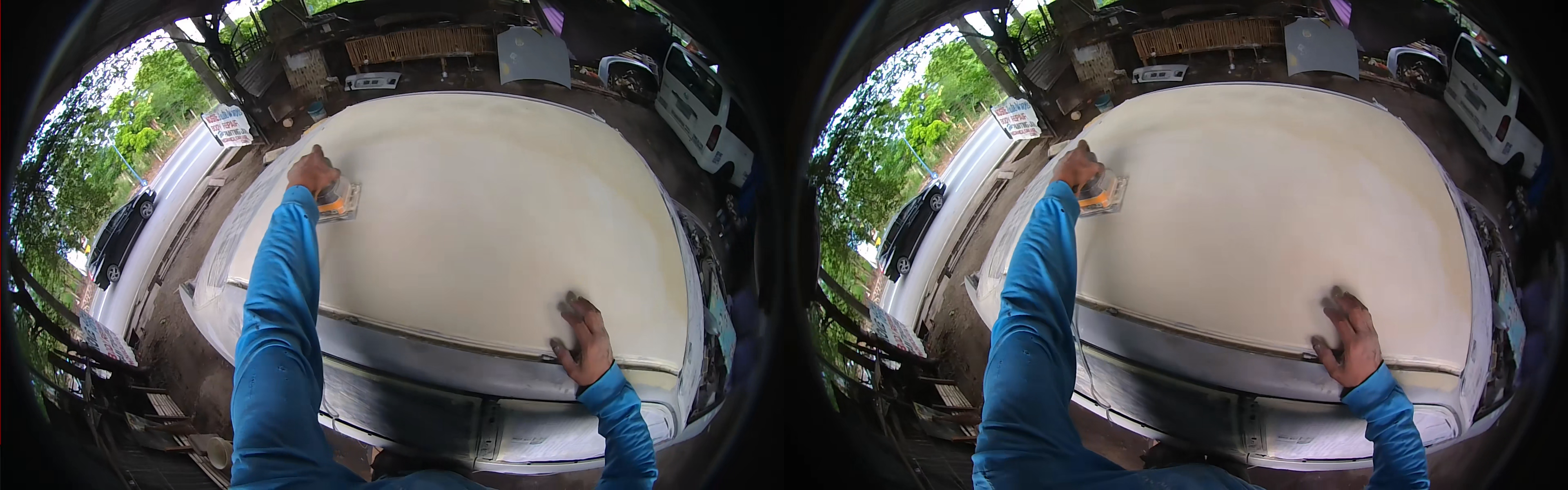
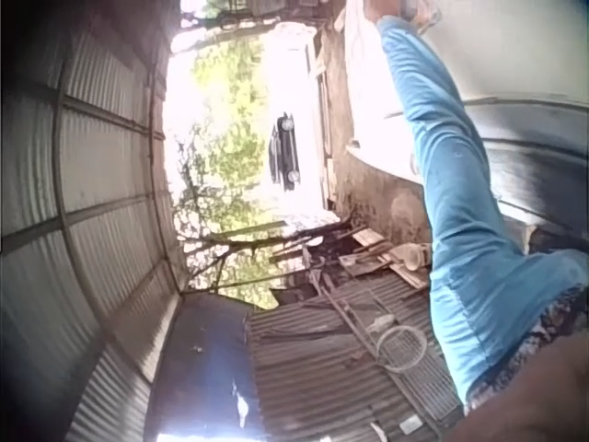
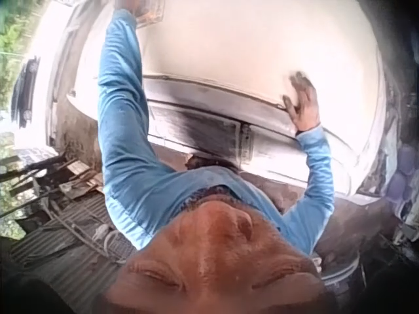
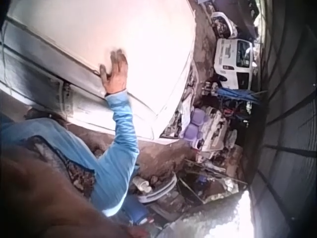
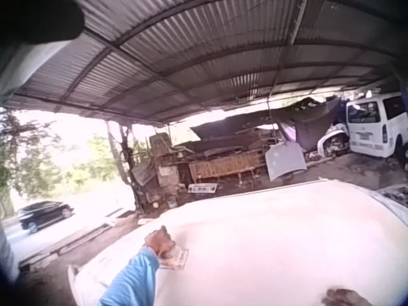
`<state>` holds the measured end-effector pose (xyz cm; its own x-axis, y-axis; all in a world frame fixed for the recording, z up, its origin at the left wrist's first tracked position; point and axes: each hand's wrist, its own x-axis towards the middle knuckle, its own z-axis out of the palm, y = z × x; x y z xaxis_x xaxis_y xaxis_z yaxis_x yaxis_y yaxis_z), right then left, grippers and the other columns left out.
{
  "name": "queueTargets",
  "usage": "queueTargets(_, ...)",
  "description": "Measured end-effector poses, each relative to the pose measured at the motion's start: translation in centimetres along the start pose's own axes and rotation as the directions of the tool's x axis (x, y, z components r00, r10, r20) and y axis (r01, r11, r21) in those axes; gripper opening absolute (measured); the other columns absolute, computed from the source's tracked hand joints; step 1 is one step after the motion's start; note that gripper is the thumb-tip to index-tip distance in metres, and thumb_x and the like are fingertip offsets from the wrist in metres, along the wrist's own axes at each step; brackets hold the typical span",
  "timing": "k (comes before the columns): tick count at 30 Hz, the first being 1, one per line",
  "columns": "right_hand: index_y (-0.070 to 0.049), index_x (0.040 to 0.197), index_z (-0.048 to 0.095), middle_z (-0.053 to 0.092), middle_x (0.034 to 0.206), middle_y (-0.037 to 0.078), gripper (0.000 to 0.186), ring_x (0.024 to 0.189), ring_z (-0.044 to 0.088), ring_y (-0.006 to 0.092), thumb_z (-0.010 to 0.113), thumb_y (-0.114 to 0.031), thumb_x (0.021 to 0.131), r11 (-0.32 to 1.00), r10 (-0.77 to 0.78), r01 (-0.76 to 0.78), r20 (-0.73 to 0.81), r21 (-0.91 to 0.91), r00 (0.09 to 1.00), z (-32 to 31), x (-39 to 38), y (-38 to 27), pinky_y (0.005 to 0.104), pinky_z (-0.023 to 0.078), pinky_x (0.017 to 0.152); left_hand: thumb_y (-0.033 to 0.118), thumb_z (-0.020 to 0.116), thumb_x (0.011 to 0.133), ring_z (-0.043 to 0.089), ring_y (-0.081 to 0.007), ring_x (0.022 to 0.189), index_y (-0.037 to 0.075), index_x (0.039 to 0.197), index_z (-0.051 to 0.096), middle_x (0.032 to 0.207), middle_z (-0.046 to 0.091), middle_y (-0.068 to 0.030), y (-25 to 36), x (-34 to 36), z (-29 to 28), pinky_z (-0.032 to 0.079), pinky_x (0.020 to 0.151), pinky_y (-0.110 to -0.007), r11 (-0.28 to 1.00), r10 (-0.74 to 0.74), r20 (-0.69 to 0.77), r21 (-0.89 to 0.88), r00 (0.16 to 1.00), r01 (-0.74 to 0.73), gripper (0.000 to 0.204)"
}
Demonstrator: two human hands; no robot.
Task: Sanding the roof of a car using an electric orbital sander in preparation for bodywork.
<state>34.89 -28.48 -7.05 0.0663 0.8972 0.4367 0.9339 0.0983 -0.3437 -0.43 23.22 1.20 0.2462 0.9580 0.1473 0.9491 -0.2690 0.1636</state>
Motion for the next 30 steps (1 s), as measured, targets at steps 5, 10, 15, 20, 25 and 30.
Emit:
queueTargets(5, 0.001, 0.125, 0.061, 0.049, 0.141, 0.023, 0.053, 0.131, 0.047, 0.0459, 0.077, -0.016, 0.078, 0.998, 0.058, -0.057, 0.041, -0.013, 0.997, 0.3, 0.7, -0.2, 0.0510, 0.042, 0.108, 0.032, 0.074, 0.068, 0.067, -0.0420, 0.107, -0.001, 0.134, 0.040, 0.111, 0.069, -0.0277, -10.7, 1.8, 0.6, 0.052, 0.093, -0.046, 0.978, -0.101, -0.096, -0.194, 0.990, 0.081, 0.082)
queueTargets(10, -0.002, 0.127, 0.060, 0.048, 0.142, 0.022, 0.058, 0.132, 0.045, 0.0453, 0.078, -0.019, 0.075, 0.995, 0.090, -0.085, 0.092, -0.060, 0.992, 0.4, 1.4, -0.5, 0.0515, 0.041, 0.109, 0.028, 0.071, 0.074, 0.069, -0.0414, 0.101, -0.002, 0.145, 0.026, 0.105, 0.070, -0.0250, -13.0, 3.2, 0.5, 0.054, 0.086, -0.045, 0.944, -0.238, -0.018, -0.239, 0.971, 0.227, 0.090)
queueTargets(15, -0.001, 0.127, 0.060, 0.049, 0.139, 0.022, 0.060, 0.131, 0.046, 0.0456, 0.079, -0.020, 0.073, 0.995, 0.076, -0.069, 0.106, -0.069, 0.991, 0.6, 2.3, -0.6, 0.0537, 0.041, 0.109, 0.048, 0.062, 0.081, 0.059, -0.0404, 0.125, -0.006, 0.151, 0.023, 0.130, 0.063, -0.0288, -6.1, 7.3, 1.4, 0.044, 0.107, -0.043, 0.987, -0.100, -0.045, -0.131, 0.994, 0.093, 0.096)
queueTargets(20, -0.001, 0.126, 0.061, 0.050, 0.139, 0.021, 0.059, 0.132, 0.047, 0.0448, 0.079, -0.021, 0.073, 0.993, 0.076, -0.066, 0.111, -0.096, 0.991, 0.7, 2.7, -0.4, 0.0535, 0.041, 0.108, 0.049, 0.065, 0.082, 0.059, -0.0431, 0.123, -0.002, 0.141, 0.040, 0.138, 0.054, -0.0298, 6.5, 9.7, 3.1, 0.048, 0.103, -0.049, 0.988, 0.140, -0.059, -0.061, 0.988, -0.144, 0.082)
queueTargets(25, -0.001, 0.124, 0.063, 0.051, 0.139, 0.020, 0.058, 0.132, 0.048, 0.0426, 0.080, -0.023, 0.073, 0.991, 0.112, -0.102, 0.107, -0.089, 0.988, 0.6, 2.6, -0.4, 0.0525, 0.041, 0.109, 0.044, 0.067, 0.084, 0.064, -0.0428, 0.114, 0.001, 0.130, 0.045, 0.128, 0.061, -0.0269, 18.4, 6.3, 3.1, 0.051, 0.098, -0.049, 0.906, 0.411, -0.051, -0.084, 0.910, -0.414, 0.067)
queueTargets(30, -0.003, 0.123, 0.065, 0.053, 0.138, 0.018, 0.058, 0.131, 0.049, 0.0415, 0.081, -0.025, 0.072, 0.991, 0.122, -0.114, 0.104, -0.074, 0.987, 0.5, 2.7, -0.5, 0.0517, 0.042, 0.109, 0.039, 0.070, 0.086, 0.065, -0.0400, 0.111, 0.009, 0.117, 0.045, 0.116, 0.068, -0.0220, 24.6, 2.1, 3.7, 0.050, 0.095, -0.047, 0.731, 0.667, -0.056, -0.142, 0.743, -0.668, 0.050)
